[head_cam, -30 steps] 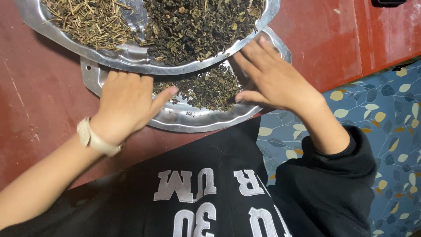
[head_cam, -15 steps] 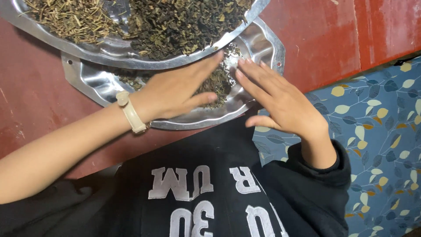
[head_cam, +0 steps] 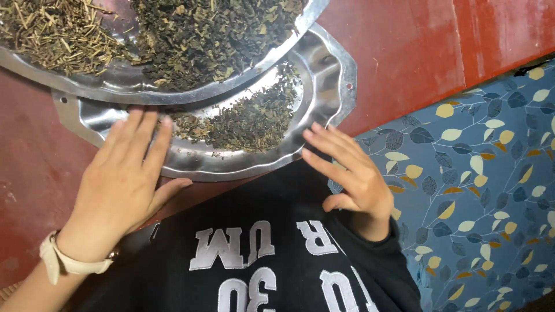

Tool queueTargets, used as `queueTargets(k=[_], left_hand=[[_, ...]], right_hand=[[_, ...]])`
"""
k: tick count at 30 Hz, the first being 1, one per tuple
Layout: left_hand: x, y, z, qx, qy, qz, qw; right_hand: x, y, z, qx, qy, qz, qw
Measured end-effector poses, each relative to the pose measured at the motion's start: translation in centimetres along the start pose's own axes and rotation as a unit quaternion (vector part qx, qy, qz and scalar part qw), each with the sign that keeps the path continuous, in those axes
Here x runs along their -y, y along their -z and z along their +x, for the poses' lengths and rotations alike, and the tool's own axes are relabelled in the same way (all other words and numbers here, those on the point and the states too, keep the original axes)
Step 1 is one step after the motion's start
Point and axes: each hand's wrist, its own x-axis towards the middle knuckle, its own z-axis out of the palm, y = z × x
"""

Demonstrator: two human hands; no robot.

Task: Sorting dried tea leaves and stems by hand on metal trays.

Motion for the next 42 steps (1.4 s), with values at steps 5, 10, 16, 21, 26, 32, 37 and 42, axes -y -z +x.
queueTargets(k=[5, 10, 16, 21, 26, 32, 37, 42], left_hand=[[-1.0, -0.8, 0.3, 0.047, 0.039, -0.025, 0.998], [-4.2, -1.6, 4.8, -0.023, -0.054, -0.112, 0.992], [-4.6, -1.4, 7.5, -0.085, -0.107, -0.207, 0.969], [-0.9, -0.1, 3.5, -0.177, -0.078, -0.152, 0.969], [1.3, 0.3, -0.1, -0.114, 0.082, 0.096, 0.985], [-1.7, -1.9, 1.5, -0.095, 0.066, 0.099, 0.988], [-4.6, -2.0, 4.9, -0.097, -0.023, -0.011, 0.995], [-5.0, -1.8, 5.9, -0.11, -0.114, -0.101, 0.982]], right_hand=[[1.2, -2.3, -0.2, -0.042, -0.012, 0.031, 0.999], [1.8, -2.4, -0.6, -0.048, -0.019, 0.02, 0.998], [2.5, -1.4, -1.3, -0.066, -0.042, 0.011, 0.997], [2.7, 0.3, -0.1, -0.113, -0.064, -0.026, 0.991], [3.0, 1.6, 4.7, -0.039, -0.115, -0.102, 0.987], [1.8, 0.9, 10.7, 0.124, -0.155, -0.202, 0.959], [-0.5, -0.3, 11.9, 0.123, -0.16, -0.175, 0.964], [-2.0, 1.7, 11.9, 0.102, -0.186, -0.068, 0.975]])
